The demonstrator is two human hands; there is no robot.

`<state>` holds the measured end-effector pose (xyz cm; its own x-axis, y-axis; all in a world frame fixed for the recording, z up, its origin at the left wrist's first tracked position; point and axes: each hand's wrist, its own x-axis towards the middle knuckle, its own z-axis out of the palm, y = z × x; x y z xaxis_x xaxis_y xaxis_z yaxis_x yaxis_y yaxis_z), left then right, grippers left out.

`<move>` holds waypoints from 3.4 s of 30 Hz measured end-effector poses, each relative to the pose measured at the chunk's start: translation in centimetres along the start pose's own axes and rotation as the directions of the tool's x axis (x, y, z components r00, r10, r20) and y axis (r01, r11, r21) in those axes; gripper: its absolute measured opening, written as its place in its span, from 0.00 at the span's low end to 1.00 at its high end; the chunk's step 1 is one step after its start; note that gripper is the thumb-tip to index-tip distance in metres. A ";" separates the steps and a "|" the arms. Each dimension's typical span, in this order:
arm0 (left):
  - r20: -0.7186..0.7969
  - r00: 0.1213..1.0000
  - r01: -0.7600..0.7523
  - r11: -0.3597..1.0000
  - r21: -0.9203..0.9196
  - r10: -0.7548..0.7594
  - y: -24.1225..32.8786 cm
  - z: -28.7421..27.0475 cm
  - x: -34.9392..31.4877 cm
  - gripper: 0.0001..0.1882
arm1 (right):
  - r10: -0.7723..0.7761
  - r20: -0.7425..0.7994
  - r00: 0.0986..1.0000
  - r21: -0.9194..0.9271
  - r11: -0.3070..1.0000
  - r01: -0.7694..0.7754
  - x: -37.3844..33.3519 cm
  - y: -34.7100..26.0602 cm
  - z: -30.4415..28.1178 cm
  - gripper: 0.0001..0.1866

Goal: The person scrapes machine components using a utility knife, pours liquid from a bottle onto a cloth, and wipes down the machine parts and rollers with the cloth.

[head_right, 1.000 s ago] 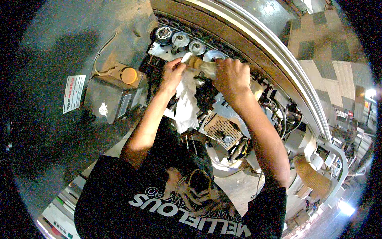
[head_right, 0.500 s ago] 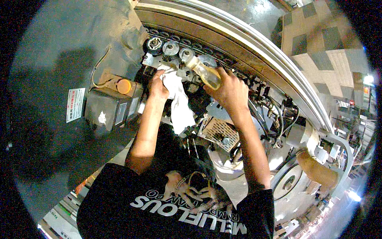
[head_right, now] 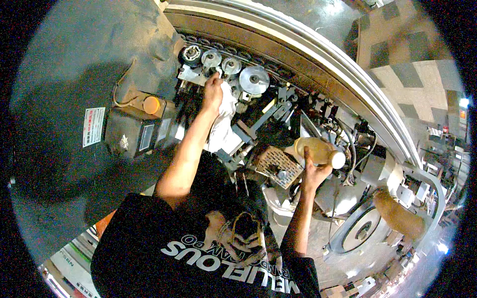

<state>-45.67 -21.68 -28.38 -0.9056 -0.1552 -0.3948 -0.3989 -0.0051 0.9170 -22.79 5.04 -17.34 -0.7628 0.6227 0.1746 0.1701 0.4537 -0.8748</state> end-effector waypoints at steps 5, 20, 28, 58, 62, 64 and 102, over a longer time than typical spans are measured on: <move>0.079 0.997 -0.011 1.000 0.002 0.010 -1.4 -0.9 0.3 0.27 | -0.137 -0.031 0.990 0.059 0.989 0.139 -0.6 1.5 -1.1 0.30; 0.094 0.988 -0.143 0.952 0.272 0.121 -5.2 -2.6 3.5 0.26 | 0.152 -0.035 0.988 -0.057 0.986 -0.154 -1.9 7.3 -2.4 0.38; -0.018 0.952 -0.285 0.910 0.300 0.304 -4.1 -2.1 4.9 0.18 | 0.112 0.006 0.994 -0.352 0.931 -0.102 -0.2 9.8 -1.3 0.43; -0.004 0.959 -0.262 0.893 0.366 0.283 -5.1 -4.5 4.9 0.23 | -0.033 0.794 0.607 -0.562 0.340 0.754 8.1 -10.2 39.1 0.35; -0.041 0.936 -0.312 0.878 0.364 0.349 -4.8 -4.4 3.6 0.23 | 0.090 0.747 0.659 -0.650 0.309 0.694 7.8 -8.7 38.6 0.35; 0.010 0.902 -0.405 0.836 0.370 0.432 -4.7 -4.6 3.7 0.23 | 0.014 0.769 0.639 -0.610 0.315 0.727 7.9 -7.9 38.6 0.36; 0.143 0.748 -0.663 0.727 0.178 0.648 -4.7 -2.7 6.3 0.32 | 0.374 0.737 0.564 -0.638 0.108 0.762 10.9 -8.3 38.4 0.49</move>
<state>-49.08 -25.26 -35.06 -0.9566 0.0216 0.2906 0.2851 0.2747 0.9183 -56.51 -16.46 -25.51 -0.8259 0.0508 -0.5615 -0.1649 0.9307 0.3266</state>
